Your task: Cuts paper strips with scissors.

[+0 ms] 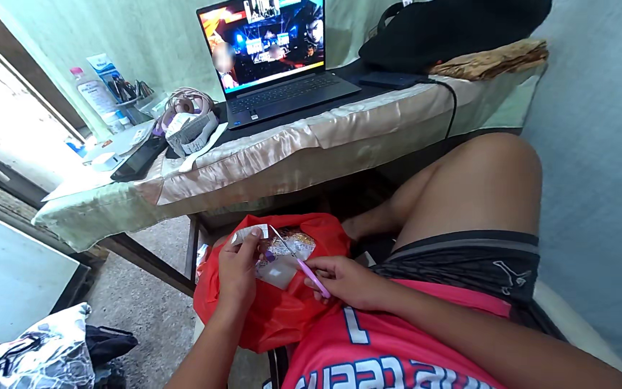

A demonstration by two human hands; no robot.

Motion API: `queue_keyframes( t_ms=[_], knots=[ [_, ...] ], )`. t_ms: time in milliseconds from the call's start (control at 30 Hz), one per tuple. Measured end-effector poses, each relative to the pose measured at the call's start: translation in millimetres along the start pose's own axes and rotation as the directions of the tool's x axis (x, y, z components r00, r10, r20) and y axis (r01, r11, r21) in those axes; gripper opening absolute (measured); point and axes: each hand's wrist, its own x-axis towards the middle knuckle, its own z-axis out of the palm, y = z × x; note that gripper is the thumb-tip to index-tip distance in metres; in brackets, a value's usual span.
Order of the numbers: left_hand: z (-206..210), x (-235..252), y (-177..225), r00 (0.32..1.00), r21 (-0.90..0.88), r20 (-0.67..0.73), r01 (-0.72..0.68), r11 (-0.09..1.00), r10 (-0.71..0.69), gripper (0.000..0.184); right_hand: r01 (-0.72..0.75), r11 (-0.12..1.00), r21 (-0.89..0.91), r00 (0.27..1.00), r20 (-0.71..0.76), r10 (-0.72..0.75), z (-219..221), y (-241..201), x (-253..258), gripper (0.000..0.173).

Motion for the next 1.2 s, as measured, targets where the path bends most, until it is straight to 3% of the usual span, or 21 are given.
queue_keyframes(
  t_ms=[200,433,667,933,1200],
  knots=[
    [2.1,-1.8,1.5,1.000,0.013,-0.001,0.008,1.000,-0.008,0.017,0.002,1.000,0.003,1.000,0.008,-0.002,-0.4,0.3,0.2,0.035],
    [4.1,-1.9,4.2,0.999,0.064,-0.009,0.037,0.997,-0.036,0.028,0.034,0.999,-0.010,0.999,-0.028,-0.034,-0.6,-0.8,-0.5,0.038],
    [3.8,-1.2,2.1,0.998,0.049,-0.015,0.056,0.997,-0.056,0.019,0.064,0.995,-0.077,0.995,-0.073,-0.069,-1.8,-3.7,-2.0,0.043],
    [5.3,-1.0,4.1,0.997,0.055,-0.030,0.075,0.996,-0.073,0.022,0.051,0.992,-0.117,0.988,-0.137,-0.067,-2.8,-5.3,-1.1,0.045],
    [3.6,-0.9,3.9,0.997,0.051,-0.021,0.081,0.995,-0.080,0.022,0.074,0.997,-0.029,0.990,-0.121,-0.077,-1.7,-2.5,0.8,0.048]
  ],
)
